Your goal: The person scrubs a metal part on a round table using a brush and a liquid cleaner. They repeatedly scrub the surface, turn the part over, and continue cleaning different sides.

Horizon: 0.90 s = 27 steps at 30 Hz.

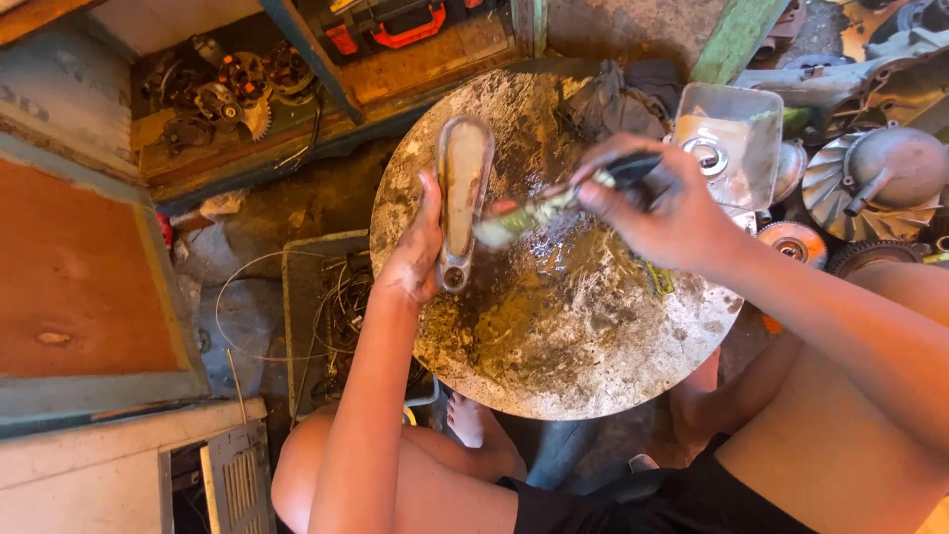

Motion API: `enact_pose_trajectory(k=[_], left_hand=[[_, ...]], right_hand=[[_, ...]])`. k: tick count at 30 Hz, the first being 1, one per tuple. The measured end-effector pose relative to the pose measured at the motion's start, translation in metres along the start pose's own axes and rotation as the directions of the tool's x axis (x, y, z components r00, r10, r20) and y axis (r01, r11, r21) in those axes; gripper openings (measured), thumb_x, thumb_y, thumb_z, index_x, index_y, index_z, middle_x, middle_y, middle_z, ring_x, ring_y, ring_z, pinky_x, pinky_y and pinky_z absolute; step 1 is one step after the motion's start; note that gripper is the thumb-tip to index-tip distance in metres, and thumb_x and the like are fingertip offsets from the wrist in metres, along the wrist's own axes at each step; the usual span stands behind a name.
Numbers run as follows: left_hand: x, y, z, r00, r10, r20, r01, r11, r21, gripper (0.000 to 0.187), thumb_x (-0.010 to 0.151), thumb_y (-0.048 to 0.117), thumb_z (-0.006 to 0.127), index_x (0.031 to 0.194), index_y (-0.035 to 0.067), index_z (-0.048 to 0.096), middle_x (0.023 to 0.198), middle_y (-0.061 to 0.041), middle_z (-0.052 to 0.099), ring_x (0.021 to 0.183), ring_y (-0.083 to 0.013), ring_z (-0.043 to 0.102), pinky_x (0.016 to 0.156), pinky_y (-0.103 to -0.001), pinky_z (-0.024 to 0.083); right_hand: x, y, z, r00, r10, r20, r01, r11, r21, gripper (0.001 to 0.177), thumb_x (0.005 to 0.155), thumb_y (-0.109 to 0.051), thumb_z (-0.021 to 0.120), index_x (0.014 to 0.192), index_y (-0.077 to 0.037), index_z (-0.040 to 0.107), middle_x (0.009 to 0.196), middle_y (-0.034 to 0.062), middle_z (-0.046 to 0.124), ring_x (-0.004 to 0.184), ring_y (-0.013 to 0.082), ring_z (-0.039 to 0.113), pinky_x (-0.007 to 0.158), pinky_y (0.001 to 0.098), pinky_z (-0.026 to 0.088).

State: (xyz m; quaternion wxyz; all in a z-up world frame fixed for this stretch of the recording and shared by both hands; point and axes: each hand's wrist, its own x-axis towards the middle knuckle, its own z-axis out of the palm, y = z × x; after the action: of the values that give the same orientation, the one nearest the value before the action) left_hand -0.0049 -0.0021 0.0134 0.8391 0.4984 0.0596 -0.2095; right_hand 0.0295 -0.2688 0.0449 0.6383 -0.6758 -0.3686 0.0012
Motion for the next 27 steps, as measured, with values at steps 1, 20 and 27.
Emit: enact_pose_trajectory(k=[1,20,27], left_hand=[[-0.006,0.005,0.006,0.990,-0.009,-0.140,0.037,0.979,0.199,0.099,0.086,0.076,0.040,0.158,0.013,0.012,0.144,-0.024,0.030,0.119,-0.0378,0.033,0.103,-0.057,0.028],[0.008,-0.011,-0.019,0.990,-0.026,-0.136,0.047,0.987,0.155,0.069,0.087,0.034,0.068,0.149,0.015,0.046,0.110,-0.018,0.072,0.048,-0.0163,0.065,0.046,-0.027,0.059],[0.005,-0.021,-0.050,0.993,0.009,0.122,-0.013,0.999,0.029,0.082,0.085,0.024,0.077,0.155,0.013,0.035,0.091,-0.007,0.067,0.046,-0.0081,0.057,0.041,-0.020,0.051]], right_hand=[[0.004,-0.001,-0.004,1.000,-0.023,-0.020,0.023,1.000,-0.005,0.012,0.093,0.003,0.059,0.104,0.001,0.063,0.088,0.0158,0.065,0.055,0.0161,0.053,0.060,0.0294,0.047],[0.017,-0.016,0.008,0.984,-0.147,-0.102,0.133,0.981,-0.139,0.013,0.097,0.015,0.054,0.103,0.004,0.053,0.095,0.0136,0.063,0.086,0.0204,0.067,0.074,0.0225,0.063],[0.029,-0.002,-0.021,0.950,0.170,-0.260,-0.174,0.985,0.008,0.008,0.104,0.010,0.052,0.105,0.002,0.051,0.099,0.0186,0.063,0.093,0.0283,0.071,0.073,0.0252,0.069]])
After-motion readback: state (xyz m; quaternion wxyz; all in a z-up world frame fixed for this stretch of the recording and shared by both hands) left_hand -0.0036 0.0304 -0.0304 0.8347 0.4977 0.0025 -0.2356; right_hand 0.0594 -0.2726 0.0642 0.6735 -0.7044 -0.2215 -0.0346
